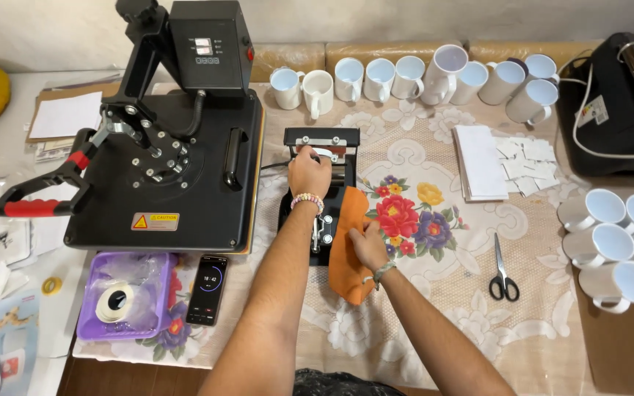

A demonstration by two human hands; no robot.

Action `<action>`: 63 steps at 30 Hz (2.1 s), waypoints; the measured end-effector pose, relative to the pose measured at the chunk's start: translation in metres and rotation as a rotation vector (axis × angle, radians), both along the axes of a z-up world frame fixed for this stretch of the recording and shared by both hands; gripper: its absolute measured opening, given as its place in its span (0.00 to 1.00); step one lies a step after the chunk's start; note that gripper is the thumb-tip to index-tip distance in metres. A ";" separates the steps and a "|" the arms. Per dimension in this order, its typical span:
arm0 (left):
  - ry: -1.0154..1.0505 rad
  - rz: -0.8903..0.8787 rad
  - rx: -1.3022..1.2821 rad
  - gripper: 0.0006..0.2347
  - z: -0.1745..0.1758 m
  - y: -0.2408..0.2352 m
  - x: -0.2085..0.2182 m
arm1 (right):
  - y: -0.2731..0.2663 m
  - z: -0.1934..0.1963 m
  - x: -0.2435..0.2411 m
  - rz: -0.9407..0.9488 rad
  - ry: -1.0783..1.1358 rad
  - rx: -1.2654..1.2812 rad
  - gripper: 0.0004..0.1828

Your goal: Preparing a ceramic mug by wrapping it with a design and placing it into a mug heat press for sublimation printing.

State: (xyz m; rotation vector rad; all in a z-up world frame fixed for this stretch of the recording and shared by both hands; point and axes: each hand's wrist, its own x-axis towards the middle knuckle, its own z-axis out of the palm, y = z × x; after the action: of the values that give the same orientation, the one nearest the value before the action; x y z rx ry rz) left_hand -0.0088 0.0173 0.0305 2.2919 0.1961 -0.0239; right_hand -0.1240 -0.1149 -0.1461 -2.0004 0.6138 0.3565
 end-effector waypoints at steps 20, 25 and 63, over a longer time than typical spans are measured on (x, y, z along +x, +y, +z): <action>-0.007 0.128 0.158 0.12 -0.018 -0.008 0.003 | 0.033 0.023 -0.019 0.070 -0.415 -0.256 0.32; -0.008 0.129 0.153 0.11 -0.010 -0.012 0.001 | 0.030 0.022 -0.017 0.065 -0.415 -0.218 0.33; 0.019 -0.029 -0.058 0.09 -0.013 0.003 0.005 | 0.029 0.010 0.035 -0.014 -0.097 -0.506 0.24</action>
State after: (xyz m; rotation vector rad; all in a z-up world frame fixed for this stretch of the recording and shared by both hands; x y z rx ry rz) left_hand -0.0040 0.0206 0.0171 2.2373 0.1697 -0.0652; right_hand -0.0893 -0.0856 -0.1361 -2.4756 0.7059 0.0961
